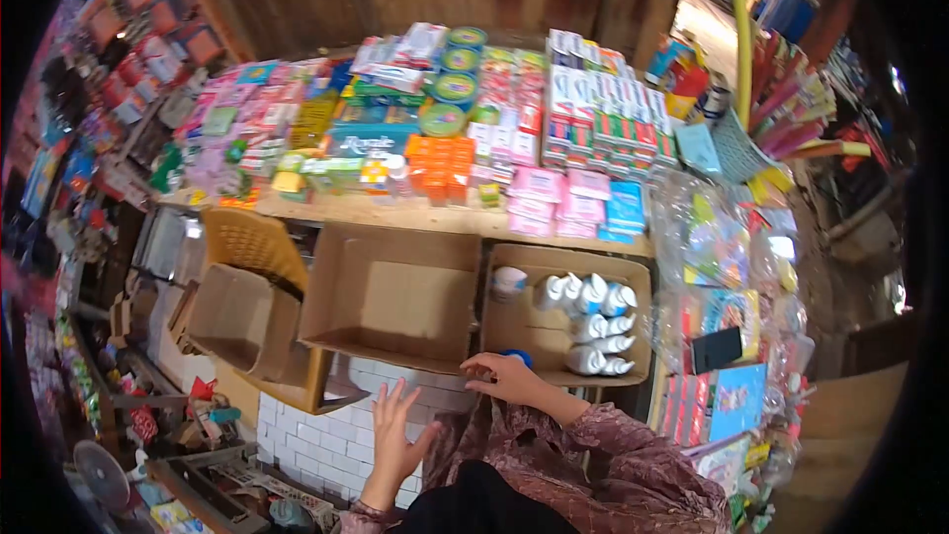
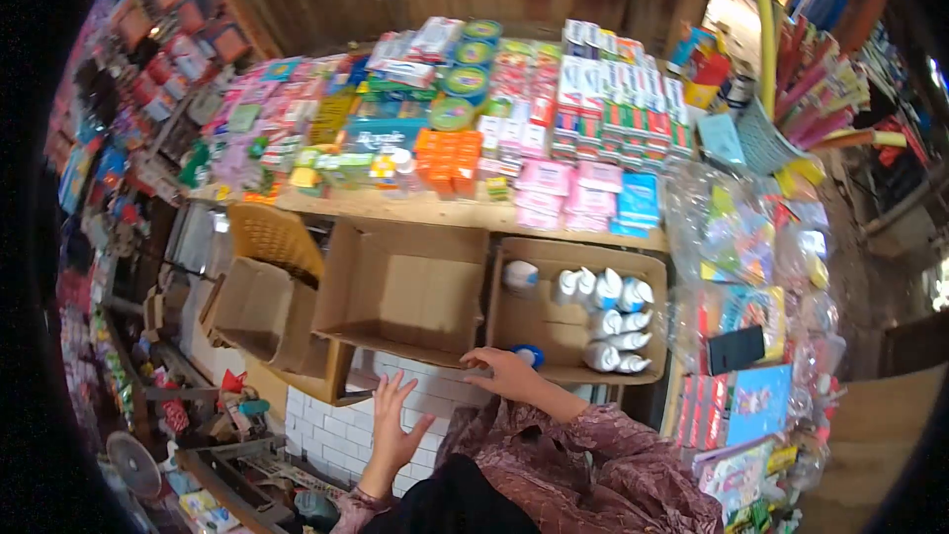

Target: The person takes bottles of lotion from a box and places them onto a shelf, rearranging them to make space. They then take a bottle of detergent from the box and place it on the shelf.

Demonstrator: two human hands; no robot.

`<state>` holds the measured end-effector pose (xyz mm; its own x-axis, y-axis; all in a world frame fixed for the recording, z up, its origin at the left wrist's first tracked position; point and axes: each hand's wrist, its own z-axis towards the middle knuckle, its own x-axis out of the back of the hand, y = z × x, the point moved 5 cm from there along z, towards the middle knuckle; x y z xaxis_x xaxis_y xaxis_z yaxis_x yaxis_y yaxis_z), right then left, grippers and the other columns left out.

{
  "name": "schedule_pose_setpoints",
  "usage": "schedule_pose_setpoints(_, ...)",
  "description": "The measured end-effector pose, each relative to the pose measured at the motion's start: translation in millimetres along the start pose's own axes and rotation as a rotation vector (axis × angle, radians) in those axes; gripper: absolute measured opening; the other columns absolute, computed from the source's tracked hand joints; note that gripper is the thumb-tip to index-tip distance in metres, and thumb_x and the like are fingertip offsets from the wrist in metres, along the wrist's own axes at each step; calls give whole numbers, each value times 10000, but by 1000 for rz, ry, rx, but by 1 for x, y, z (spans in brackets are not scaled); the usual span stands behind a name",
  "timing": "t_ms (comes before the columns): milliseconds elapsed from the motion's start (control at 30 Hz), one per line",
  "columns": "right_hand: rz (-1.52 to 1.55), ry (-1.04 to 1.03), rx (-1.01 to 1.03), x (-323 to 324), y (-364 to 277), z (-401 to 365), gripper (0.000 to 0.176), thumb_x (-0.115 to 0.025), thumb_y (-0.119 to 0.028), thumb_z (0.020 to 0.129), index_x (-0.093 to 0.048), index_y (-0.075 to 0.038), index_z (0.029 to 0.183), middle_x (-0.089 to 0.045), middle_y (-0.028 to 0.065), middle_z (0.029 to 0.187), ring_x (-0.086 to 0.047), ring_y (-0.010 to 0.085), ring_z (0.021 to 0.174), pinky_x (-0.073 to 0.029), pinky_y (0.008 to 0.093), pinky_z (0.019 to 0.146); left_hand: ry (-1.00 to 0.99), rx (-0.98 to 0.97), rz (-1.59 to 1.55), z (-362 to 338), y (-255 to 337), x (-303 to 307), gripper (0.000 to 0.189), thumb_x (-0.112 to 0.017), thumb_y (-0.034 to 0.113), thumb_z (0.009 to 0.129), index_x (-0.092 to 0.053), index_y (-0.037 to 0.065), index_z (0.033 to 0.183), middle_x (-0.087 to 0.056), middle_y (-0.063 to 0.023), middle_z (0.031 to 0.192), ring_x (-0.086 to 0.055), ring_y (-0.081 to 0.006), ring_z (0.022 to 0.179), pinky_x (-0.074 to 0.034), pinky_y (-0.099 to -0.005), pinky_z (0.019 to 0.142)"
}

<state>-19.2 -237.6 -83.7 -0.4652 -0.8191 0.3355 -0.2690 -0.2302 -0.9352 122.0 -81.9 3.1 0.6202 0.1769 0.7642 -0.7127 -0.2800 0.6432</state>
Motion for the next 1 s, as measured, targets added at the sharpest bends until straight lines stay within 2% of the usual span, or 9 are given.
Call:
schedule_pose_setpoints(133, 121, 196, -129, 32, 65, -50, 317, -689, -277, 807, -625, -81, 1049, -661, 104, 920, -651, 219, 843, -511, 328, 739, -87, -56, -101, 19, 7, -19, 501, -710, 222, 767, -548, 76, 1218, -472, -166, 1331, -351, -435, 1274, -299, -484, 1041)
schedule_pose_setpoints(233, -209, 401, -456, 94, 115, -78, 229, -669, -222, 795, -652, -111, 995, -674, 120, 863, -666, 267, 789, -519, 361, 698, -120, -73, -102, 25, 17, -27, 521, -709, 210, 772, -526, 51, 1233, -536, -169, 1259, -406, -402, 1246, -342, -438, 1020)
schedule_pose_setpoints(367, -254, 576, -529, 169, 171, -88, 327, -721, -143, 762, -645, -51, 1067, -678, 79, 891, -636, 156, 736, -510, 301, 661, -114, 32, -206, 22, 14, -37, 598, -719, 170, 761, -461, 19, 1279, -574, -178, 1205, -470, -379, 1188, -373, -420, 991)
schedule_pose_setpoints(467, 32, 578, -334, 164, 218, -55, 372, -732, -150, 769, -621, -14, 1096, -667, 78, 910, -609, 121, 722, -504, 272, 647, -91, 88, -222, 15, 9, -42, 644, -723, 146, 756, -416, 7, 1305, -588, -183, 1178, -523, -363, 1126, -410, -404, 952)
schedule_pose_setpoints(500, 44, 532, -397, 151, 259, -41, 545, -762, -203, 753, -543, -4, 1211, -658, 84, 922, -602, 98, 734, -499, 256, 637, -91, 100, -219, 14, 9, -43, 627, -721, 148, 759, -428, 11, 1297, -586, -183, 1178, -527, -361, 1120, -414, -403, 947)
schedule_pose_setpoints(633, -85, 601, -492, 112, 289, 14, 978, -810, -318, 666, -275, 95, 1373, -499, 239, 1268, -488, 312, 1181, -391, 371, 985, -75, 148, -182, 6, 6, -47, 554, -709, 171, 778, -477, 34, 1263, -576, -189, 1181, -533, -358, 1110, -422, -404, 938)
schedule_pose_setpoints(733, -271, 936, -540, 91, 303, 33, 897, -820, -327, 653, -373, 4, 1357, -558, 185, 1196, -534, 300, 1103, -436, 368, 910, -68, 206, -151, -6, 2, -48, 507, -697, 206, 793, -510, 59, 1240, -569, -189, 1184, -529, -356, 1113, -421, -408, 939)
schedule_pose_setpoints(833, 197, 1089, -581, 84, 310, 42, 779, -782, -312, 711, -414, -6, 1326, -553, 183, 1216, -526, 321, 1126, -416, 398, 931, -60, 275, -143, -20, -5, -47, 494, -689, 236, 802, -518, 76, 1237, -568, -184, 1184, -525, -354, 1117, -421, -409, 939)
schedule_pose_setpoints(1000, -138, 891, -691, 101, 296, 34, 582, -739, -264, 756, -515, 3, 1222, -618, 206, 1092, -591, 350, 1005, -453, 411, 853, -57, 364, -209, -34, -13, -51, 491, -683, 244, 808, -516, 74, 1237, -574, -165, 1183, -521, -350, 1126, -417, -401, 946)
